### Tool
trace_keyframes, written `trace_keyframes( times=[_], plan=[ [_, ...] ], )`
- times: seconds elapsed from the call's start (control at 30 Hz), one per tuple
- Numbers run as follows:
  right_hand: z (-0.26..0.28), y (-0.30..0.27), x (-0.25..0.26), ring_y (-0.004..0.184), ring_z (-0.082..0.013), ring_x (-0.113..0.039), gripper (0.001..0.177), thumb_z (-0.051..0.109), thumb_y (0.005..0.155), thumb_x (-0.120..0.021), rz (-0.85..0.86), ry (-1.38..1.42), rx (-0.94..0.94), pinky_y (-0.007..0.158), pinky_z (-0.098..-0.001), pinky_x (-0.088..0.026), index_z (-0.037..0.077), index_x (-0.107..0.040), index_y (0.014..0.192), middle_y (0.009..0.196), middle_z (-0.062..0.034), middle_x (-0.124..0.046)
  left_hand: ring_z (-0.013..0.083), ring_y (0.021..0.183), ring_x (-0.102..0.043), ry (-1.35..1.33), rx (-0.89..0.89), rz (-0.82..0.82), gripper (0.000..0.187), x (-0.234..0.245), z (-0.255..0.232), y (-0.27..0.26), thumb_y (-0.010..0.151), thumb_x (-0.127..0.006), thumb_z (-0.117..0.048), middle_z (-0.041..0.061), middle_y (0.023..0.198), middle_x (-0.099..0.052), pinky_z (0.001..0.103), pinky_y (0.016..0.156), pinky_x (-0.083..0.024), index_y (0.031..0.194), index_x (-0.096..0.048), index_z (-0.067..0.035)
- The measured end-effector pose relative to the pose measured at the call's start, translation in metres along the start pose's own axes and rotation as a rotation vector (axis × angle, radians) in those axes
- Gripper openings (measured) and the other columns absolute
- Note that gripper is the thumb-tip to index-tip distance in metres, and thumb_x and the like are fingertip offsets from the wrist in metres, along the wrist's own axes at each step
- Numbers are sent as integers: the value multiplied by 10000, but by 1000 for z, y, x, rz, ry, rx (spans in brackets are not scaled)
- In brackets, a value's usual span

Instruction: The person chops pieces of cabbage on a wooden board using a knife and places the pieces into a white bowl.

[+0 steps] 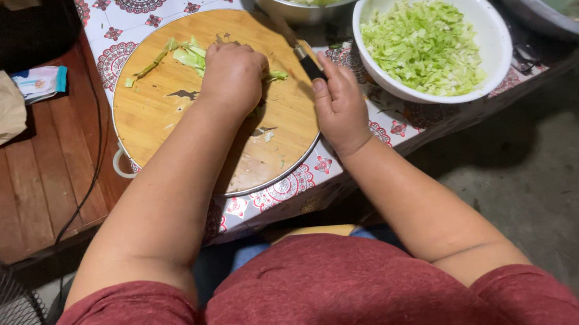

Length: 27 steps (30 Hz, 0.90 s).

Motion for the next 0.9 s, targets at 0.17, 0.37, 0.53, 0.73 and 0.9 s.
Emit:
trace_keyframes(
  times=[0.17,0.37,0.53,0.73,0.9],
  plan=[
    [-14,1,0,1165,-348,-632,389,112,1085,-566,-21,78,-22,1046,-403,-495,1,-545,1458,1261,-207,-636,355,909,-647,-169,105,-219,10,19,-3,1,839,-674,-93,114,870,-708,492,857,-450,843,-675,-102],
    [-21,1,-1,1181,-348,-624,400,109,1085,-572,-17,78,-28,1067,-413,-486,-3,-544,1467,1275,-209,-635,315,821,-662,-467,350,-415,59,41,25,1,949,-609,-35,136,871,-691,428,752,-536,979,-660,-34],
    [-18,2,-8,1179,-357,-618,430,119,1041,-651,50,60,7,1059,-420,-483,-6,-554,1441,1252,-203,-637,161,756,-704,-1362,790,-457,134,6,114,-17,998,-568,-93,55,900,-740,319,694,-586,1115,-621,-54],
    [-21,4,-16,1104,-373,-616,435,122,986,-684,104,-71,-69,977,-427,-494,16,-602,1399,1148,-189,-647,137,775,-690,-1578,1041,-376,279,-1,147,-66,1003,-546,-82,79,970,-680,306,685,-615,1260,-641,-26],
    [-1,2,-15,1090,-386,-606,427,129,975,-702,108,-190,39,966,-461,-492,20,-611,1377,1153,-172,-648,120,733,-650,-1156,1062,-548,194,29,122,-132,1018,-561,-115,80,953,-657,262,604,-575,1184,-587,-20]
  ],
)
Point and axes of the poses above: each hand's wrist, its own y-axis towards the middle knuckle, its own x-axis out of the back of the hand, z = x × y, the point moved 8 cm from there along y, towards the middle knuckle
